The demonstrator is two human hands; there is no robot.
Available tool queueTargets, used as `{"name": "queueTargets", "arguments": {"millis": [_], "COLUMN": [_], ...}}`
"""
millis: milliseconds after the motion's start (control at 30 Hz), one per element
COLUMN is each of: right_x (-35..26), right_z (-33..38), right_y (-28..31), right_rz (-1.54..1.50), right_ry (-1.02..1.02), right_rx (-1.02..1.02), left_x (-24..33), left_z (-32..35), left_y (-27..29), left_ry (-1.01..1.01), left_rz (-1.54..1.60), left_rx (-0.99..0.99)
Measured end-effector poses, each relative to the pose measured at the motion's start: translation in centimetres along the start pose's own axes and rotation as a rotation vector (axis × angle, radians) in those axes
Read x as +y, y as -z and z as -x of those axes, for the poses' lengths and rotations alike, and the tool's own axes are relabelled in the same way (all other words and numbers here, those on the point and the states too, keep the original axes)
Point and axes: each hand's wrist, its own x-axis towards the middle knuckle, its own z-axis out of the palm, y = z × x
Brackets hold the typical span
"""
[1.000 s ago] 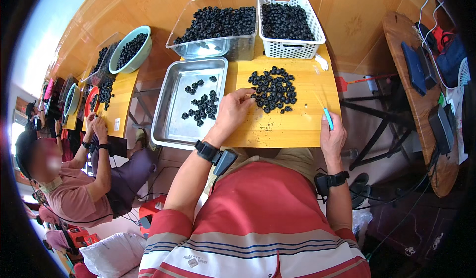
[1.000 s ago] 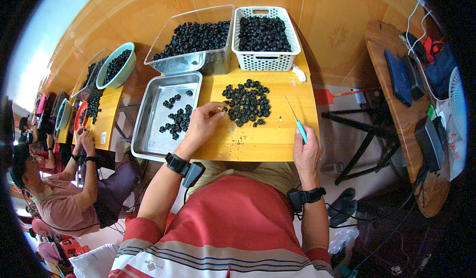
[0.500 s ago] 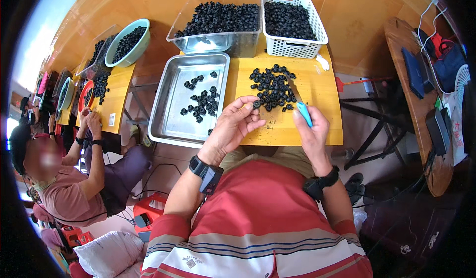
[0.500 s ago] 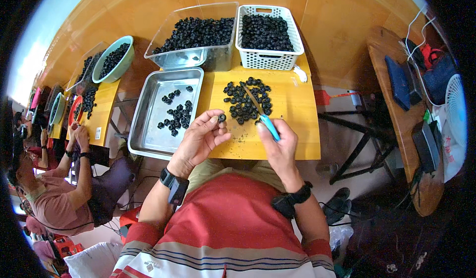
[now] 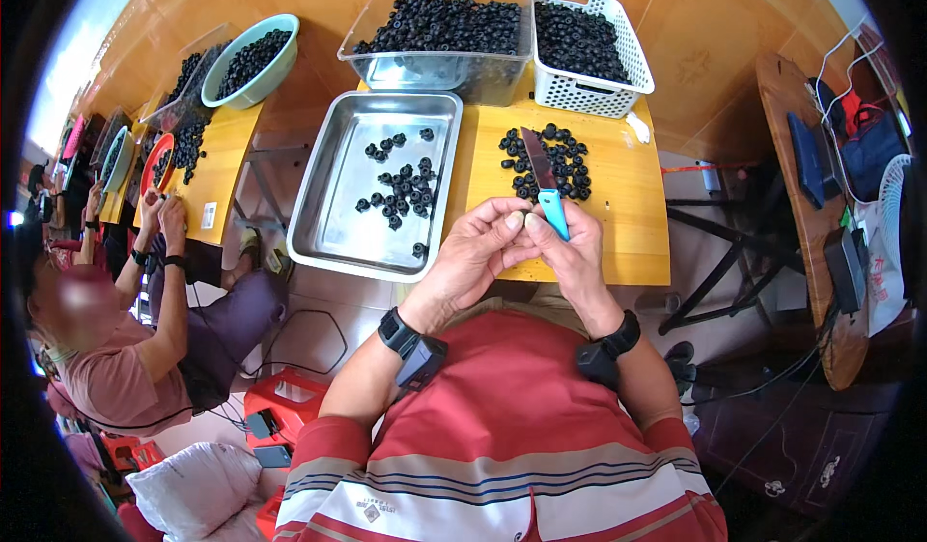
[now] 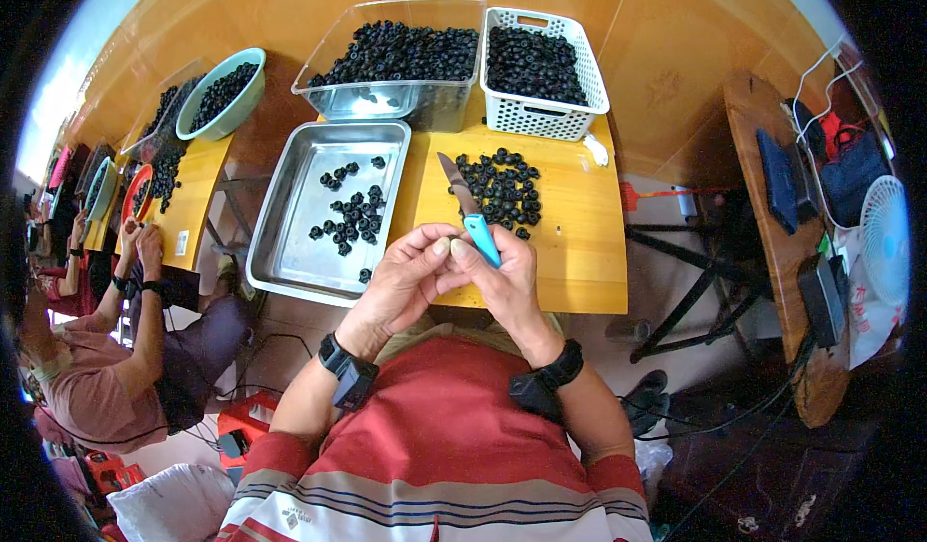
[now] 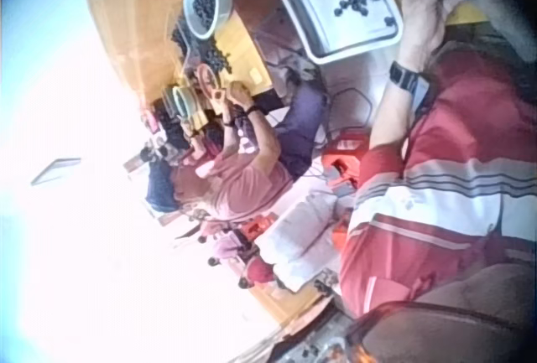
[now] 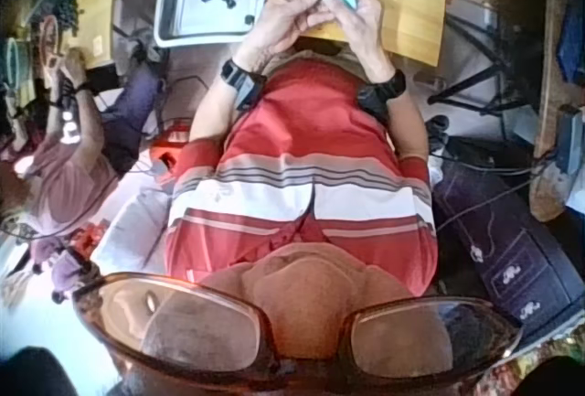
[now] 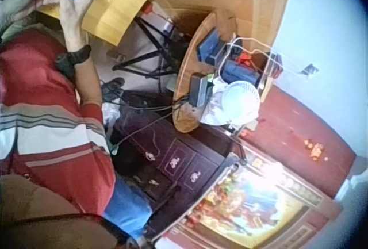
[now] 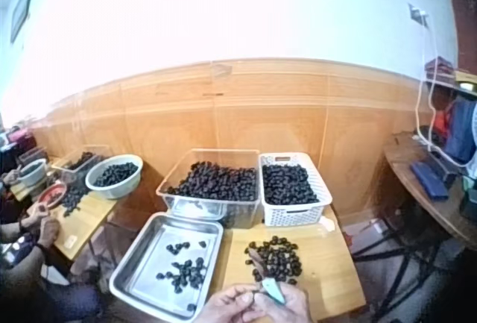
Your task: Manual sorting and trimming of excess material from black rubber components using a small utility knife.
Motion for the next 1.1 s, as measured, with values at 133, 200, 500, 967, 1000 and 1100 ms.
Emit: {"name": "queueTargets", "arguments": {"millis": [133,200,500,967,1000,1100], "right_x": [0.4,-0.3,-1.8,-2.9,-3.2,-1.7], "right_z": [0.3,0.7,1.5,2.7,2.7,2.1], "right_y": [0.2,0.1,0.1,0.0,0.2,1.0], "right_rz": [0.170,0.201,0.592,0.567,0.581,0.609], "right_ry": [0.053,0.000,0.239,0.273,0.242,0.270], "right_rx": [-0.030,-0.017,-0.176,-0.198,-0.233,-0.120], "left_x": [0.1,0.2,0.7,0.9,0.9,1.1], "left_z": [0.2,0.5,1.7,3.7,3.9,4.8], "left_y": [1.0,1.6,2.5,2.0,2.0,1.2], "left_ry": [0.006,-0.010,-0.074,-0.155,-0.168,-0.177], "left_rz": [0.042,0.068,0.181,0.117,0.105,0.080], "left_rx": [0.028,0.031,0.080,0.059,0.049,-0.001]}}
